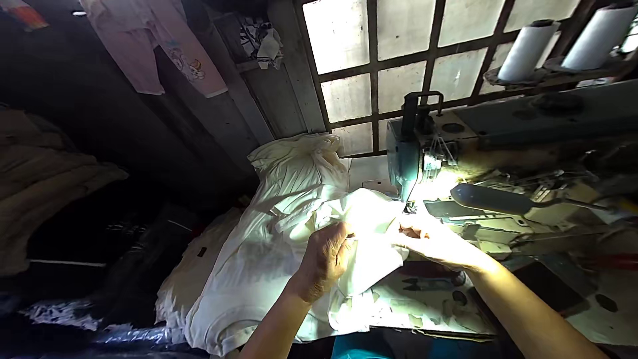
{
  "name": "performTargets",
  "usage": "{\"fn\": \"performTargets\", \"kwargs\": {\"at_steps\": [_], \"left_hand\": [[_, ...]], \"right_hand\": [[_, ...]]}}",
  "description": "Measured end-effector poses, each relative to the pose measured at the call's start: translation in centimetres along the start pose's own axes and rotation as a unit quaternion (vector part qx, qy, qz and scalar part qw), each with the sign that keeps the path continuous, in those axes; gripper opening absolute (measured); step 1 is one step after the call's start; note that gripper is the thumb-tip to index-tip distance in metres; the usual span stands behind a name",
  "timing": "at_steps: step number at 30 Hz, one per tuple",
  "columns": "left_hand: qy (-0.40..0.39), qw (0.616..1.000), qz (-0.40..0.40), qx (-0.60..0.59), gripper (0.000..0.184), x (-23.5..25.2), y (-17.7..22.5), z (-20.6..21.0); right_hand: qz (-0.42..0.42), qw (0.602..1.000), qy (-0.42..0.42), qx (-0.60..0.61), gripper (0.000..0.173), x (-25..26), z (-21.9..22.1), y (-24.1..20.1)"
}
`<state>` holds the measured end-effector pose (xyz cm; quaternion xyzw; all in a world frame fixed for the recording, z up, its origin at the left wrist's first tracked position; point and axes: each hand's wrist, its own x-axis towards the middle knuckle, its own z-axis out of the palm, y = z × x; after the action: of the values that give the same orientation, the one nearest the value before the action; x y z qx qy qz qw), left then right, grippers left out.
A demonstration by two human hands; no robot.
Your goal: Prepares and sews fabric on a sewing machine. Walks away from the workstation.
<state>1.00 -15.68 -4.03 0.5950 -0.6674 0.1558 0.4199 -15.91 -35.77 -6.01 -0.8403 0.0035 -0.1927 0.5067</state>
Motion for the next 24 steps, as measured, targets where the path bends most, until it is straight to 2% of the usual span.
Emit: {"fn": "performTargets", "kwargs": {"at_steps": [5,13,15,17,18,19,20,21,22,23,24], "left_hand": [[-0.037,0.998,0.049,-0.003,0.017,0.2,2.3,-1.0],[-0.053,0.995,0.084,0.023,0.017,0.3,3.7,-0.9],[-0.046,0.994,0.097,0.024,0.017,0.3,4.5,-0.5],[-0.019,0.997,0.076,0.015,0.017,-0.1,5.8,0.4],[-0.02,0.998,0.048,0.021,0.025,-0.8,6.4,1.2],[-0.032,0.998,0.019,0.044,0.041,-1.9,6.6,2.3],[-0.048,0.994,0.003,0.098,0.055,-3.2,6.3,3.9],[-0.067,0.985,-0.002,0.159,0.062,-4.5,5.4,5.6],[-0.095,0.976,-0.01,0.198,0.05,-5.5,4.3,6.9],[-0.089,0.97,-0.014,0.225,0.036,-5.9,3.2,7.5],[-0.054,0.965,-0.014,0.256,0.03,-5.3,2.5,7.3]], "right_hand": [[-0.057,0.992,-0.052,0.096,0.014,0.2,0.6,-2.2],[-0.123,0.987,-0.088,0.05,0.023,-0.9,0.7,-3.8],[-0.137,0.988,-0.066,0.004,0.026,-1.8,0.8,-4.1],[-0.171,0.984,-0.014,-0.046,0.025,-3.3,1.3,-3.4],[-0.2,0.977,0.025,-0.069,0.025,-4.3,1.7,-2.7],[-0.228,0.968,0.063,-0.079,0.024,-5.3,2.2,-1.9],[-0.246,0.961,0.102,-0.079,0.023,-6.4,2.7,-1.1],[-0.252,0.956,0.134,-0.066,0.022,-7.6,3.0,-0.5],[-0.248,0.956,0.154,-0.04,0.021,-8.7,3.4,0.1],[-0.24,0.957,0.161,-0.01,0.021,-9.7,3.8,0.7],[-0.23,0.96,0.16,0.016,0.02,-10.5,4.1,1.4]]}}
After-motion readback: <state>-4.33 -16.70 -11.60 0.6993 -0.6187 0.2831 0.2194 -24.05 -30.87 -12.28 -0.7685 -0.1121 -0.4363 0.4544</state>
